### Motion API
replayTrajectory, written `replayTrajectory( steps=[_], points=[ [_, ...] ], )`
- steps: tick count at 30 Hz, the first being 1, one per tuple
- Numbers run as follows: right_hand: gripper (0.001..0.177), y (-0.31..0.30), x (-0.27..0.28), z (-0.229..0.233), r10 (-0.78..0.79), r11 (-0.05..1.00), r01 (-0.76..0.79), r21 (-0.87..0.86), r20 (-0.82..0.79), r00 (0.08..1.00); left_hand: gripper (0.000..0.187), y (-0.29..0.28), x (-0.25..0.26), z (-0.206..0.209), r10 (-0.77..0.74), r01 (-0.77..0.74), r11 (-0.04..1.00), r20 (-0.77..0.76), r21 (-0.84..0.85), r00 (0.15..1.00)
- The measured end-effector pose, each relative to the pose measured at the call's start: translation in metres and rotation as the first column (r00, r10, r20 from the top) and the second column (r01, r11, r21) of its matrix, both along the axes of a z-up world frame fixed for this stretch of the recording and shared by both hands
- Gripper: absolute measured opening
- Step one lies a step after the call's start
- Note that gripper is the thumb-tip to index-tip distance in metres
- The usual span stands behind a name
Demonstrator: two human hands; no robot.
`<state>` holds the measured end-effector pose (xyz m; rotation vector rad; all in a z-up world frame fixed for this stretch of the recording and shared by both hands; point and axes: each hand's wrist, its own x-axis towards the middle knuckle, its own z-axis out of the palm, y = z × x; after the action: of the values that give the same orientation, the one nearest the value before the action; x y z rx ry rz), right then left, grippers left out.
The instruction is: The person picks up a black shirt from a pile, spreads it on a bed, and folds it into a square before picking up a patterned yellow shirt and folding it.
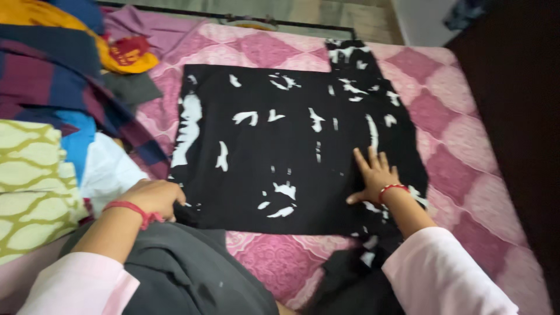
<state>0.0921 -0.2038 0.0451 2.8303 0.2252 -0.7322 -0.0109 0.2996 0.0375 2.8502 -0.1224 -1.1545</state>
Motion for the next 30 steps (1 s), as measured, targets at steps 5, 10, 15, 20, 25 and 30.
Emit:
replayTrajectory(
  steps=[5,10,15,20,25,30],
  points=[
    [0.090,-0.090,-0.011,-0.012,0.312,0.887,-0.280,0.368,-0.030,0.950,0.058,0.015,0.009,-0.035,0.057,-0.056,0.998,-0.062,0.008,0.996],
    [0.034,-0.235,-0.045,-0.046,-0.515,0.639,0.142,0.756,0.283,0.809,0.069,0.045,0.017,-0.065,0.097,-0.094,0.992,0.030,-0.079,0.995],
    [0.040,-0.254,-0.075,-0.055,-0.751,0.308,0.714,0.629,-0.300,0.588,0.065,0.044,0.013,-0.057,0.173,-0.173,0.985,-0.007,-0.008,0.985],
    [0.080,-0.176,-0.064,-0.052,-0.540,0.784,0.598,0.166,-0.291,0.790,0.068,0.048,0.018,-0.068,0.145,-0.142,0.985,0.028,-0.095,0.989],
    [0.062,-0.181,-0.052,-0.086,-0.138,0.985,0.161,0.059,-0.288,0.948,0.064,0.046,0.013,-0.066,0.160,-0.153,0.984,0.068,-0.094,0.985],
    [0.065,-0.189,-0.075,-0.064,-0.494,0.702,0.408,0.584,-0.014,0.869,0.065,0.049,0.013,-0.060,0.200,-0.183,0.965,0.082,-0.187,0.976]
  ],
)
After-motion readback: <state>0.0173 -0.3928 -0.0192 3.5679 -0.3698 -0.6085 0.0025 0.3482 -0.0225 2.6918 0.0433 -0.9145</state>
